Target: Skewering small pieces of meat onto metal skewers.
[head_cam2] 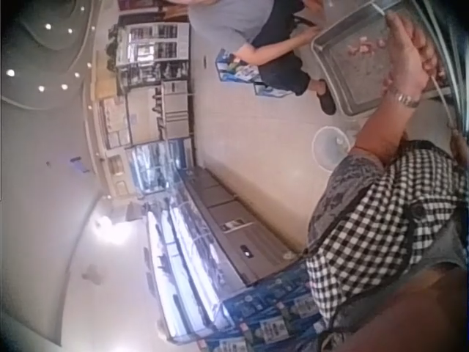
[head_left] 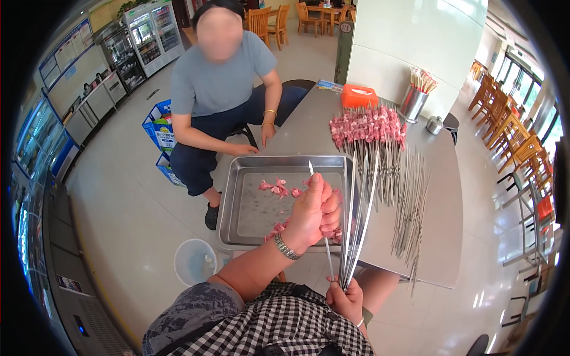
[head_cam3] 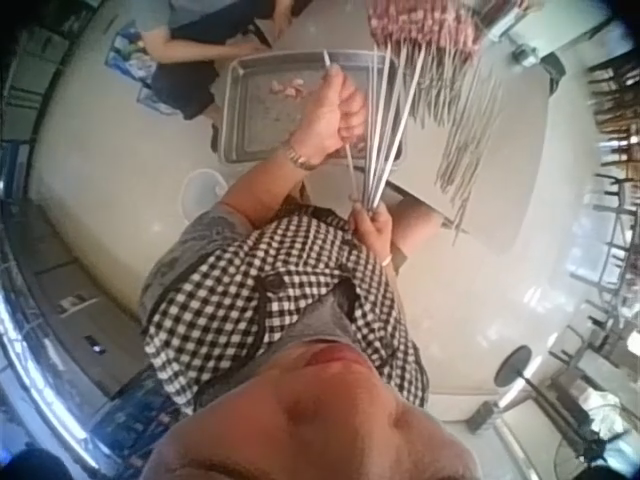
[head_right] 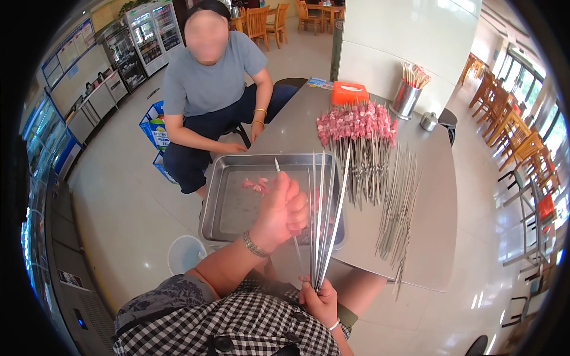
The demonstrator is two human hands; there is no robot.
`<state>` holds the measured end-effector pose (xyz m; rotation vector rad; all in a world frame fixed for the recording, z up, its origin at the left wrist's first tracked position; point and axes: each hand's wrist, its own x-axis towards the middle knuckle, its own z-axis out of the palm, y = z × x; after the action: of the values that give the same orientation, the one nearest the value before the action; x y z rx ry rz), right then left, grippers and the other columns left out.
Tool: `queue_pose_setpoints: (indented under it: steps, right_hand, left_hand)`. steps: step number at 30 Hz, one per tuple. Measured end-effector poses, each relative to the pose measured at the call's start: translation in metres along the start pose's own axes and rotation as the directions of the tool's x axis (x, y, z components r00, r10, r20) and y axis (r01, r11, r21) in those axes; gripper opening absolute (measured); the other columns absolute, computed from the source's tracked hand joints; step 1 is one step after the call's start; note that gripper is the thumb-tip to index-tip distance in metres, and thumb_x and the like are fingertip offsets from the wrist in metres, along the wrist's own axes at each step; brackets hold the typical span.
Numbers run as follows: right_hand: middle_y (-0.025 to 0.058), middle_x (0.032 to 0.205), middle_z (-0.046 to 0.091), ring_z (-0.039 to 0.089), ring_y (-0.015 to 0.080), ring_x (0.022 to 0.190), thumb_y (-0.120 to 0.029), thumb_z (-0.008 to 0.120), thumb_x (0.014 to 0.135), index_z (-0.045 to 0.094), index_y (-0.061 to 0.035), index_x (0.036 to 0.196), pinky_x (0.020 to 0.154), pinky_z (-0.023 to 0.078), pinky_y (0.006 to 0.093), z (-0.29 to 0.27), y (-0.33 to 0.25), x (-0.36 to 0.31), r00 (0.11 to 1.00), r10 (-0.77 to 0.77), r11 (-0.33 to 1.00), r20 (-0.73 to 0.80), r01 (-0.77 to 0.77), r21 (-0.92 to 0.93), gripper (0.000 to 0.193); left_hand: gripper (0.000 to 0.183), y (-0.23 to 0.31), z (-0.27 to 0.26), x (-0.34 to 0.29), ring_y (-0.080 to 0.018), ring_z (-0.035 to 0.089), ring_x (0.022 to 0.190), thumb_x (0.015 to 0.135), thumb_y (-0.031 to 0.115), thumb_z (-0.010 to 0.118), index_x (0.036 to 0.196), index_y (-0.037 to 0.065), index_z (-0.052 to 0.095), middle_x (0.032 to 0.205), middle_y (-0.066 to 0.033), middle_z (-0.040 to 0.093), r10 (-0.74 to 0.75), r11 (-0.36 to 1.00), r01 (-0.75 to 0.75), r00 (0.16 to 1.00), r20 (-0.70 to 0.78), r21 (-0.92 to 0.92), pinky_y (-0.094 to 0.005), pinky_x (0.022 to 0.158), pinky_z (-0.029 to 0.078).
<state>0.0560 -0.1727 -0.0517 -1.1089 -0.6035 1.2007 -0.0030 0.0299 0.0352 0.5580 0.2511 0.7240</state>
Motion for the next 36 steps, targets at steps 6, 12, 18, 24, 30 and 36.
queue_pose_setpoints:
  steps: [6,12,18,24,30,36]
  right_hand:
    - [0.0026,0.061,0.055,0.044,0.0057,0.046,-0.006,0.051,0.091,0.056,-0.0007,0.104,0.043,0.034,0.0195,-0.003,0.002,0.003,0.994,-0.062,0.997,-0.095,0.058,-0.046,0.015]
    - [0.0031,0.059,0.055,0.043,0.0053,0.045,-0.006,0.051,0.09,0.056,-0.0018,0.102,0.042,0.032,0.019,-0.002,-0.004,0.008,0.996,-0.004,0.993,-0.093,-0.007,-0.118,0.014]
    - [0.0036,0.059,0.054,0.044,0.0067,0.047,-0.004,0.05,0.09,0.055,-0.0013,0.101,0.043,0.032,0.0197,0.003,0.001,0.011,0.998,-0.007,0.993,-0.068,-0.001,-0.116,0.012]
    - [0.0046,0.059,0.054,0.047,0.0086,0.048,-0.001,0.05,0.089,0.054,-0.0004,0.101,0.043,0.034,0.0204,0.006,0.004,0.011,0.994,-0.057,0.992,-0.089,0.046,-0.116,0.012]
    - [0.0033,0.062,0.056,0.049,0.0071,0.052,-0.005,0.051,0.091,0.055,-0.0011,0.103,0.046,0.036,0.0199,0.005,0.01,0.011,0.988,-0.124,0.988,-0.091,0.115,-0.099,0.014]
    - [0.0037,0.062,0.057,0.048,0.0063,0.05,-0.005,0.05,0.091,0.055,-0.0011,0.103,0.045,0.035,0.0195,0.003,0.004,0.01,0.99,-0.101,0.986,-0.1,0.087,-0.141,0.014]
  left_hand:
    - [0.048,-0.003,-0.003,0.003,-0.0123,0.047,0.061,0.088,0.061,0.039,0.091,0.015,0.049,0.079,-0.0016,0.049,-0.033,0.997,0.04,0.994,0.102,-0.068,-0.0264,0.055,0.04]
    - [0.063,-0.005,-0.012,0.01,-0.0176,0.056,0.085,0.087,0.064,0.037,0.123,0.013,0.045,0.11,-0.0086,0.053,0.083,0.991,-0.093,0.991,-0.106,-0.097,-0.0331,0.073,0.045]
    - [0.04,-0.001,-0.016,0.011,-0.0074,0.035,0.052,0.092,0.053,0.039,0.094,0.014,0.049,0.067,0.0029,0.039,0.156,0.988,-0.155,0.987,0.048,-0.021,-0.0219,0.047,0.032]
    - [0.04,-0.003,-0.008,0.006,-0.0055,0.027,0.047,0.092,0.051,0.04,0.075,0.015,0.039,0.06,0.0055,0.031,0.114,0.993,-0.116,0.992,-0.045,-0.038,-0.0193,0.039,0.023]
    - [0.039,-0.006,-0.009,0.004,-0.0052,0.025,0.047,0.093,0.05,0.04,0.074,0.016,0.038,0.06,0.0051,0.03,0.103,0.994,-0.104,0.993,-0.061,-0.017,-0.0186,0.037,0.021]
    - [0.039,-0.015,-0.011,0.006,-0.0053,0.025,0.047,0.093,0.05,0.039,0.075,0.016,0.038,0.061,0.0048,0.03,0.081,0.995,-0.085,0.994,-0.069,-0.056,-0.0186,0.038,0.021]
